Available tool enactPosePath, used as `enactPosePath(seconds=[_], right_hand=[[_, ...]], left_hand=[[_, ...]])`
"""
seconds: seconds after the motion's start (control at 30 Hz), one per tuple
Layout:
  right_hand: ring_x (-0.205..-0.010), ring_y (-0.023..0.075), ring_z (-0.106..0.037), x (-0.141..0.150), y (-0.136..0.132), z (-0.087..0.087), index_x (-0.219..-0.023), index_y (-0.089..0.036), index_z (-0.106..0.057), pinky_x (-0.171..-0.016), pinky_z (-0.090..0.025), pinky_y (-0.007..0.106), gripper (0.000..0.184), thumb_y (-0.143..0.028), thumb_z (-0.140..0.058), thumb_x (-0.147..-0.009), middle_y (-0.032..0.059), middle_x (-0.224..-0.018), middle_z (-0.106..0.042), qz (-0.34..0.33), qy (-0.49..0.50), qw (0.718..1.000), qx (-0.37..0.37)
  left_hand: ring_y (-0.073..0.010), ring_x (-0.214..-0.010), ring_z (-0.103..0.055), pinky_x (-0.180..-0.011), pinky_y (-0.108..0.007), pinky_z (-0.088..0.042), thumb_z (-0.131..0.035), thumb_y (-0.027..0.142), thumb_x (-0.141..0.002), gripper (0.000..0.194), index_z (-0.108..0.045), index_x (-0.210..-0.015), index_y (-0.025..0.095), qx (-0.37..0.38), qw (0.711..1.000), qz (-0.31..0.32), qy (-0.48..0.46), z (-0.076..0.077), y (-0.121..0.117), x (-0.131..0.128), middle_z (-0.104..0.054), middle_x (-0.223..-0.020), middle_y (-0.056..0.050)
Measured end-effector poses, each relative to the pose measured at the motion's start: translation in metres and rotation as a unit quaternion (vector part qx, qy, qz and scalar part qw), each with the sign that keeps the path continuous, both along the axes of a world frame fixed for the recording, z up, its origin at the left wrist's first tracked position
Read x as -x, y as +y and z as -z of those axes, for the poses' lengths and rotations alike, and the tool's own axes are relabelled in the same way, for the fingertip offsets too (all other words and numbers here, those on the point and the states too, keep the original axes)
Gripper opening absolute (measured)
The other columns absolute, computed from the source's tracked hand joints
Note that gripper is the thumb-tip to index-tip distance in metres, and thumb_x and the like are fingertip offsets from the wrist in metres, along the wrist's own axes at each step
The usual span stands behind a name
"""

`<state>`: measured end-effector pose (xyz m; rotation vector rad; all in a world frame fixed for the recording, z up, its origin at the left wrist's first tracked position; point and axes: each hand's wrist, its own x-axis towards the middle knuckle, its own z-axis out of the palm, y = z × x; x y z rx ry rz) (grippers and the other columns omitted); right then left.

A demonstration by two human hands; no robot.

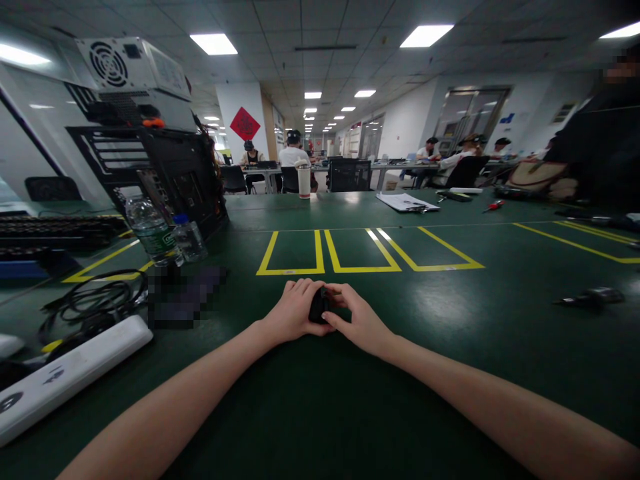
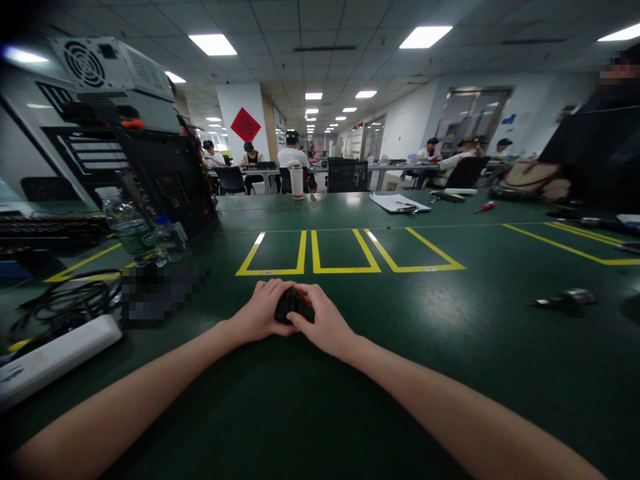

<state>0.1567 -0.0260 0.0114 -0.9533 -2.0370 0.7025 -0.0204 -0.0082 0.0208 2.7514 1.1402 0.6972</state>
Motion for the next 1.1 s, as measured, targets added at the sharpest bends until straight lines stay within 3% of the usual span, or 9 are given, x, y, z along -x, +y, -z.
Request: enactPosePath(seconds=[0.13,0.23,0.37,0.63,0.77,0.87,1.1], right_hand=[[-0.090,0.0190,-0.053,-0.0008,-0.0015,-0.0019,-0.105,-0.021,-0.046,-0.079,-0.047,0.040,0.028,-0.024,-0.053,-0.077,0.0046,-0.099,-0.052,-0.018,-0.023,0.999,0.020],[-0.094,0.0196,-0.051,-0.0017,-0.0016,-0.0021,-0.103,-0.022,-0.047,-0.082,-0.045,0.039,0.031,-0.021,-0.057,-0.074,0.0045,-0.102,-0.051,-0.017,-0.022,0.999,-0.019],[-0.097,0.0194,-0.050,-0.0013,0.0013,-0.0001,-0.095,-0.022,-0.051,-0.086,-0.042,0.039,0.021,-0.019,-0.056,-0.075,0.0039,-0.101,-0.051,-0.003,-0.002,0.999,-0.053],[-0.091,0.0172,-0.055,-0.0009,0.0014,0.0016,-0.105,-0.021,-0.044,-0.080,-0.047,0.038,0.028,-0.022,-0.052,-0.078,0.0038,-0.101,-0.052,-0.039,0.018,0.997,0.060],[-0.096,0.0192,-0.050,-0.0036,-0.0003,0.0010,-0.103,-0.022,-0.046,-0.084,-0.045,0.039,0.032,-0.017,-0.057,-0.073,0.0042,-0.105,-0.049,-0.031,0.003,0.999,-0.009],[-0.097,0.0200,-0.049,-0.0036,0.0009,0.0009,-0.096,-0.022,-0.049,-0.086,-0.042,0.040,0.026,-0.017,-0.058,-0.072,0.0039,-0.103,-0.049,-0.013,-0.002,0.999,-0.038],[-0.095,0.0182,-0.051,-0.0012,0.0019,0.0004,-0.107,-0.022,-0.043,-0.084,-0.045,0.039,0.032,-0.023,-0.054,-0.077,0.0038,-0.103,-0.050,-0.022,0.012,0.999,0.041]], left_hand=[[-0.0248,-0.098,-0.045,-0.082,-0.037,-0.033,-0.063,0.045,-0.064,0.065,-0.036,-0.116,0.018,0.006,1.000,-0.003,0.003,-0.0002,-0.0006,0.0009,-0.048,-0.109,-0.008],[-0.0244,-0.097,-0.046,-0.081,-0.036,-0.033,-0.065,0.043,-0.063,0.065,-0.036,-0.116,0.017,-0.002,1.000,-0.005,0.003,0.0008,0.0000,0.0007,-0.049,-0.107,-0.008],[-0.0246,-0.094,-0.047,-0.080,-0.036,-0.033,-0.065,0.048,-0.062,0.068,-0.037,-0.116,0.017,-0.016,1.000,-0.005,0.002,0.0019,0.0014,-0.0007,-0.050,-0.104,-0.008],[-0.0262,-0.095,-0.047,-0.080,-0.037,-0.032,-0.065,0.049,-0.060,0.070,-0.037,-0.115,0.018,-0.010,1.000,-0.014,-0.001,0.0036,0.0026,-0.0010,-0.050,-0.105,-0.009],[-0.0252,-0.096,-0.046,-0.080,-0.036,-0.033,-0.067,0.042,-0.060,0.068,-0.036,-0.116,0.018,-0.009,1.000,-0.010,0.003,0.0032,0.0021,-0.0002,-0.049,-0.106,-0.008],[-0.0249,-0.094,-0.047,-0.079,-0.036,-0.033,-0.065,0.046,-0.061,0.068,-0.037,-0.115,0.018,-0.013,1.000,-0.007,0.000,0.0029,0.0019,-0.0003,-0.050,-0.104,-0.008],[-0.0247,-0.095,-0.047,-0.080,-0.036,-0.033,-0.062,0.050,-0.064,0.066,-0.037,-0.115,0.017,-0.008,1.000,-0.002,-0.001,0.0009,0.0004,0.0001,-0.049,-0.105,-0.009]])
